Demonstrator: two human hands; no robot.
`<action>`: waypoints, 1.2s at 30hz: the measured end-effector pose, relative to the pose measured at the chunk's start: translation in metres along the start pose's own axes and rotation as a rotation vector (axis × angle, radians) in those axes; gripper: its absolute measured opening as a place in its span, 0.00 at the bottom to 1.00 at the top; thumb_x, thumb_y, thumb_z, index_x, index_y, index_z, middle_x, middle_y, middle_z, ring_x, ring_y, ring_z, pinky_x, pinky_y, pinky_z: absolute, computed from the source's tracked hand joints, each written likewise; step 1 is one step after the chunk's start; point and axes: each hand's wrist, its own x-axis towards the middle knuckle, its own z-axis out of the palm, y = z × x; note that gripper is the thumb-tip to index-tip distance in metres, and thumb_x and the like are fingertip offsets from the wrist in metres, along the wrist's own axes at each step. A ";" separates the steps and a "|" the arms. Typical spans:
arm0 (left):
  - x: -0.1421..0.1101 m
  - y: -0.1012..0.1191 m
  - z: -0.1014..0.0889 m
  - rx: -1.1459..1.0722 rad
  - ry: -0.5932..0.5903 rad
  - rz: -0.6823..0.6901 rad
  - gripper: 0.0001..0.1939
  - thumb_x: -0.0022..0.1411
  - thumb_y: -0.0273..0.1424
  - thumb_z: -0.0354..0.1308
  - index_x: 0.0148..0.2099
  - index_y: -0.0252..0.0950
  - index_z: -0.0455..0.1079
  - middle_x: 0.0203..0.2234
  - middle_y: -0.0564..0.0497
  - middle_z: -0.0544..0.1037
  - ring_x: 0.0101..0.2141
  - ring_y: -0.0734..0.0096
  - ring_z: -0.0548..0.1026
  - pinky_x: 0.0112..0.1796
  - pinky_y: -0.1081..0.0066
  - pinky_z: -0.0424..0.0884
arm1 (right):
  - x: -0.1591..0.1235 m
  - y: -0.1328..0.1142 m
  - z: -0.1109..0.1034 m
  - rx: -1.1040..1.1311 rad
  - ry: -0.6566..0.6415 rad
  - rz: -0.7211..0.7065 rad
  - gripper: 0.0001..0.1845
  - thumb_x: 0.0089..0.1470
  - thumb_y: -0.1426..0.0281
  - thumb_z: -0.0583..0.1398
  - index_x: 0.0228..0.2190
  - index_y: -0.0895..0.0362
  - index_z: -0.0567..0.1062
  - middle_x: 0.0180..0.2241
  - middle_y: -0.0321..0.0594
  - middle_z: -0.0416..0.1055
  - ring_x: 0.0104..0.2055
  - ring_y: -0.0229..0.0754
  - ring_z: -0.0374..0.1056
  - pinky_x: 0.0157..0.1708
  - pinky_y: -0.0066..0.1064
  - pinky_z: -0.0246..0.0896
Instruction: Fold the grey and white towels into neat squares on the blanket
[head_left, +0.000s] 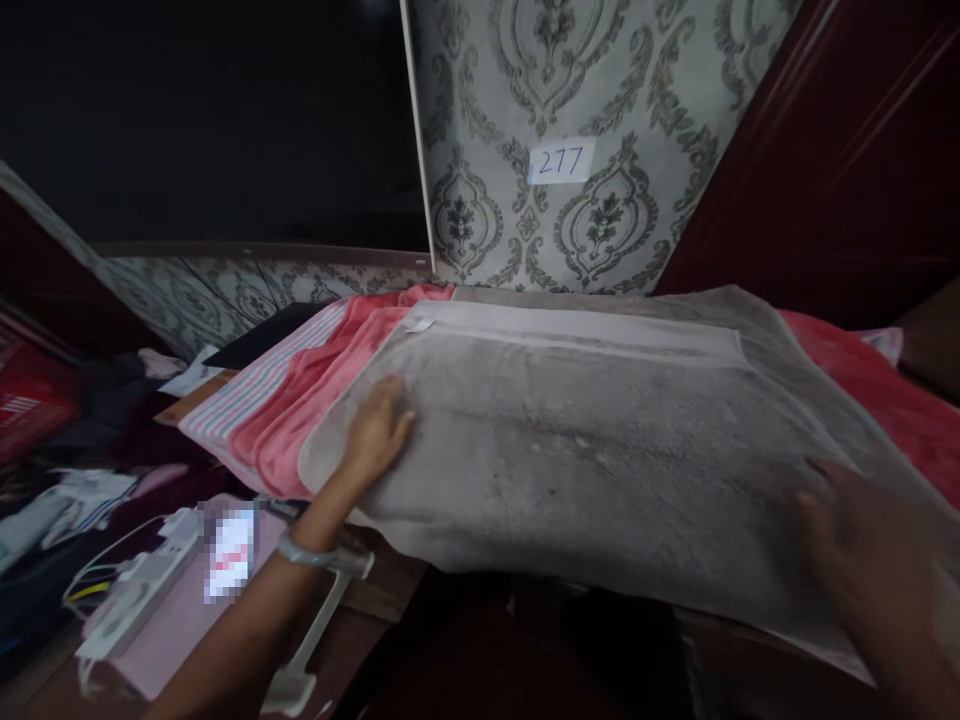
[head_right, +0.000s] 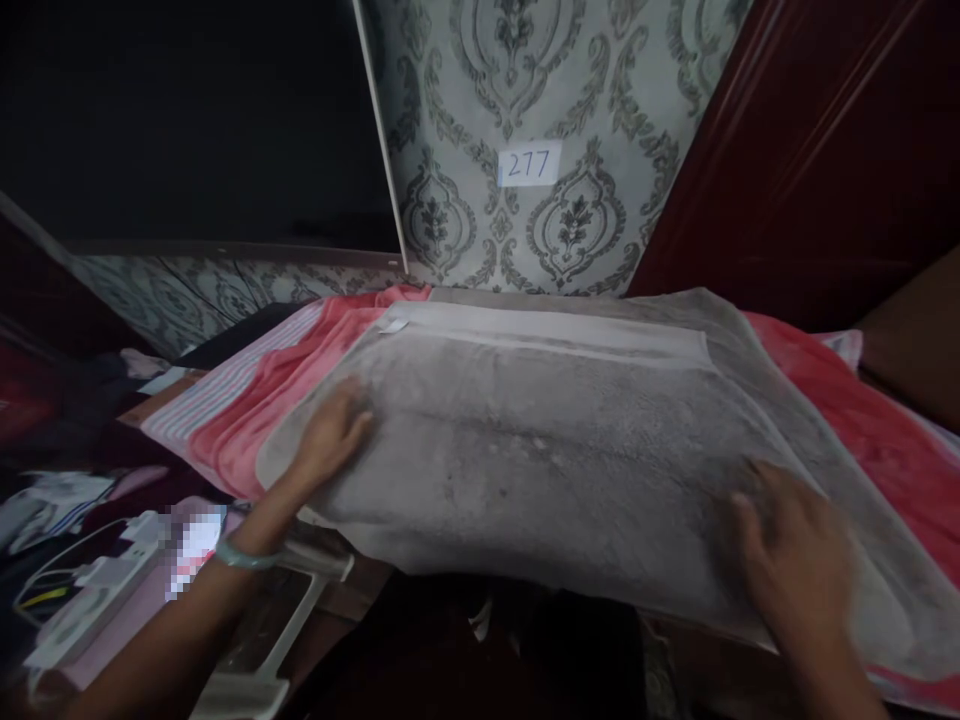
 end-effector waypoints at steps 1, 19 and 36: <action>0.012 0.015 0.007 -0.008 -0.087 0.105 0.33 0.70 0.41 0.44 0.72 0.33 0.52 0.70 0.41 0.56 0.69 0.58 0.53 0.67 0.56 0.53 | 0.012 -0.010 0.010 0.020 -0.042 -0.064 0.36 0.66 0.52 0.41 0.62 0.61 0.65 0.58 0.61 0.66 0.63 0.61 0.60 0.62 0.54 0.56; 0.098 -0.030 0.018 0.303 -0.258 -0.322 0.35 0.71 0.47 0.39 0.71 0.33 0.55 0.71 0.36 0.52 0.69 0.41 0.50 0.63 0.37 0.50 | 0.024 -0.012 0.097 0.061 -0.282 -0.169 0.39 0.59 0.45 0.43 0.63 0.48 0.66 0.65 0.44 0.62 0.67 0.59 0.57 0.61 0.61 0.56; 0.169 -0.013 0.049 0.195 -0.297 -0.218 0.34 0.70 0.45 0.35 0.71 0.34 0.54 0.71 0.38 0.53 0.70 0.49 0.50 0.64 0.41 0.48 | 0.046 -0.046 0.057 -0.031 -0.432 -0.125 0.32 0.64 0.53 0.45 0.63 0.50 0.67 0.66 0.42 0.62 0.65 0.54 0.60 0.61 0.52 0.57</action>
